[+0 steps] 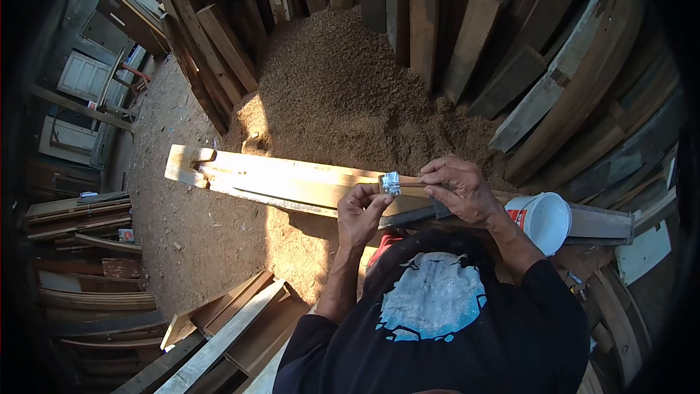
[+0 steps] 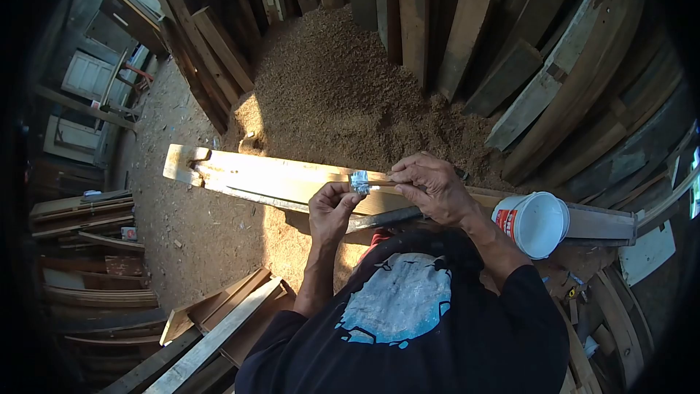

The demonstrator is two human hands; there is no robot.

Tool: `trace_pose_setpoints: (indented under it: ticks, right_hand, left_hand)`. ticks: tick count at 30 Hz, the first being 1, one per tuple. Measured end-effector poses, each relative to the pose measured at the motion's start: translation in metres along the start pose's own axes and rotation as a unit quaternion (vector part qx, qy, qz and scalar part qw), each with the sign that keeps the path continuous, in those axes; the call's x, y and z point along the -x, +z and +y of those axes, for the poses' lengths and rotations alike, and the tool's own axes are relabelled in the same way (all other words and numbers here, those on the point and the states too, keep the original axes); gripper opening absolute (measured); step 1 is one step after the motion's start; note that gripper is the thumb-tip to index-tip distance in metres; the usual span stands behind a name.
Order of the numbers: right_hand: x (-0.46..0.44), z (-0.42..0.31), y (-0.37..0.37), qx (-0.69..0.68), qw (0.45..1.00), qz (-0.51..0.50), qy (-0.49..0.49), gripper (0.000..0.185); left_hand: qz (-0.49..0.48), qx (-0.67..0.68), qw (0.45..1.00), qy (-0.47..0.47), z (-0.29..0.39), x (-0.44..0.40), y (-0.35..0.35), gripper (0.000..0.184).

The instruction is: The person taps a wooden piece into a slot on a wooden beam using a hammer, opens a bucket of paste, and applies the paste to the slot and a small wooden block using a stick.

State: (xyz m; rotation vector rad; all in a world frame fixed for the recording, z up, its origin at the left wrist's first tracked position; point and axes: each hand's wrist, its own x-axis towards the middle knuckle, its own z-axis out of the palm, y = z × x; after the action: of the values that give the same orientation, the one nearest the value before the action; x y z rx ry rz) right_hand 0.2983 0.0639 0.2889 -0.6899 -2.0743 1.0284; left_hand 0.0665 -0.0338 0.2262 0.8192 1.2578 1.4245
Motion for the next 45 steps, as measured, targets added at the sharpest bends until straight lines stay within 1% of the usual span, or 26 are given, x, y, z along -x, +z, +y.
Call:
trace_pose_setpoints:
  ticks: [2, 4, 7, 10, 13, 17, 19, 20, 22, 23, 25, 26, 28, 29, 31, 32, 35, 38, 41, 42, 44, 45]
  right_hand:
    - [0.003, -0.003, -0.005, -0.006, 1.0, -0.025, 0.008, 0.017]
    - [0.004, -0.005, -0.01, -0.007, 0.999, -0.047, 0.012, 0.017]
    - [0.004, -0.001, -0.012, -0.004, 1.0, -0.017, 0.018, 0.018]
    - [0.001, 0.001, -0.009, -0.018, 0.997, 0.069, 0.012, 0.019]
    - [0.002, -0.004, -0.006, -0.014, 1.0, -0.003, -0.023, 0.019]
    - [0.001, 0.007, 0.0, 0.016, 0.998, 0.055, -0.017, 0.019]
    - [0.001, 0.009, 0.001, 0.019, 0.995, 0.093, -0.007, 0.019]
    - [0.001, 0.007, 0.0, -0.003, 0.995, 0.101, 0.007, 0.019]
    - [0.002, 0.001, -0.006, -0.047, 0.992, 0.114, 0.033, 0.019]
    - [0.004, -0.001, -0.008, -0.08, 0.989, 0.105, 0.063, 0.019]
    - [0.008, -0.003, -0.012, -0.145, 0.978, 0.089, 0.123, 0.019]
    - [0.009, -0.004, -0.012, -0.161, 0.977, 0.082, 0.116, 0.019]
    - [0.012, -0.004, -0.01, -0.193, 0.973, 0.071, 0.102, 0.018]
    - [0.013, -0.005, -0.01, -0.174, 0.98, 0.053, 0.085, 0.018]
    - [0.012, -0.006, -0.008, -0.137, 0.989, 0.018, 0.051, 0.016]
    - [0.012, -0.005, -0.007, -0.117, 0.992, 0.027, 0.043, 0.015]
    - [0.008, -0.009, -0.014, -0.052, 0.993, 0.096, 0.047, 0.014]
    - [0.009, -0.006, -0.016, -0.229, 0.961, 0.117, 0.1, 0.014]
    - [0.009, -0.016, -0.031, -0.254, 0.953, 0.055, 0.156, 0.015]
    - [0.008, -0.018, -0.033, -0.263, 0.952, 0.028, 0.156, 0.015]
    - [0.008, -0.021, -0.037, -0.282, 0.946, -0.026, 0.156, 0.015]
    - [0.007, -0.02, -0.037, -0.27, 0.95, -0.036, 0.153, 0.014]
  left_hand:
    - [0.017, 0.009, 1.0, -0.004, -0.001, 0.003, 0.002, 0.024]
    - [0.012, 0.01, 1.0, 0.002, -0.005, 0.003, -0.002, 0.025]
    - [0.013, 0.007, 1.0, 0.002, -0.002, 0.004, 0.0, 0.026]
    - [0.004, -0.007, 1.0, -0.004, 0.0, 0.003, 0.0, 0.026]
    - [-0.009, -0.008, 1.0, -0.006, -0.002, 0.003, 0.0, 0.027]
    - [-0.012, -0.003, 1.0, -0.003, -0.004, 0.003, 0.004, 0.025]
    - [-0.01, -0.034, 0.999, 0.011, 0.0, 0.005, 0.006, 0.027]
    - [-0.01, -0.048, 0.999, 0.018, 0.001, 0.005, 0.007, 0.029]
    - [-0.007, -0.082, 0.994, 0.073, -0.005, 0.003, 0.005, 0.03]
    - [-0.004, -0.1, 0.99, 0.1, -0.007, 0.002, 0.003, 0.031]
    - [0.004, -0.195, 0.962, 0.189, -0.003, -0.001, 0.002, 0.031]
    - [0.008, -0.241, 0.942, 0.233, -0.001, -0.002, 0.002, 0.032]
    - [-0.013, -0.208, 0.957, 0.202, -0.002, 0.0, 0.0, 0.032]
    - [-0.024, -0.191, 0.963, 0.186, -0.002, 0.0, 0.0, 0.032]
    - [-0.03, -0.173, 0.961, 0.213, -0.004, -0.001, 0.001, 0.032]
    - [-0.033, -0.164, 0.959, 0.227, -0.005, -0.002, 0.002, 0.032]
    - [-0.03, -0.216, 0.933, 0.286, 0.005, -0.002, 0.005, 0.036]
    - [-0.032, -0.284, 0.891, 0.353, 0.02, -0.001, 0.007, 0.038]
    - [-0.061, -0.321, 0.851, 0.411, 0.03, -0.004, 0.004, 0.039]
    - [-0.074, -0.346, 0.833, 0.426, 0.036, -0.005, 0.004, 0.037]
    - [-0.084, -0.353, 0.819, 0.445, 0.044, -0.006, 0.006, 0.036]
    - [-0.089, -0.356, 0.811, 0.455, 0.046, -0.006, 0.007, 0.035]
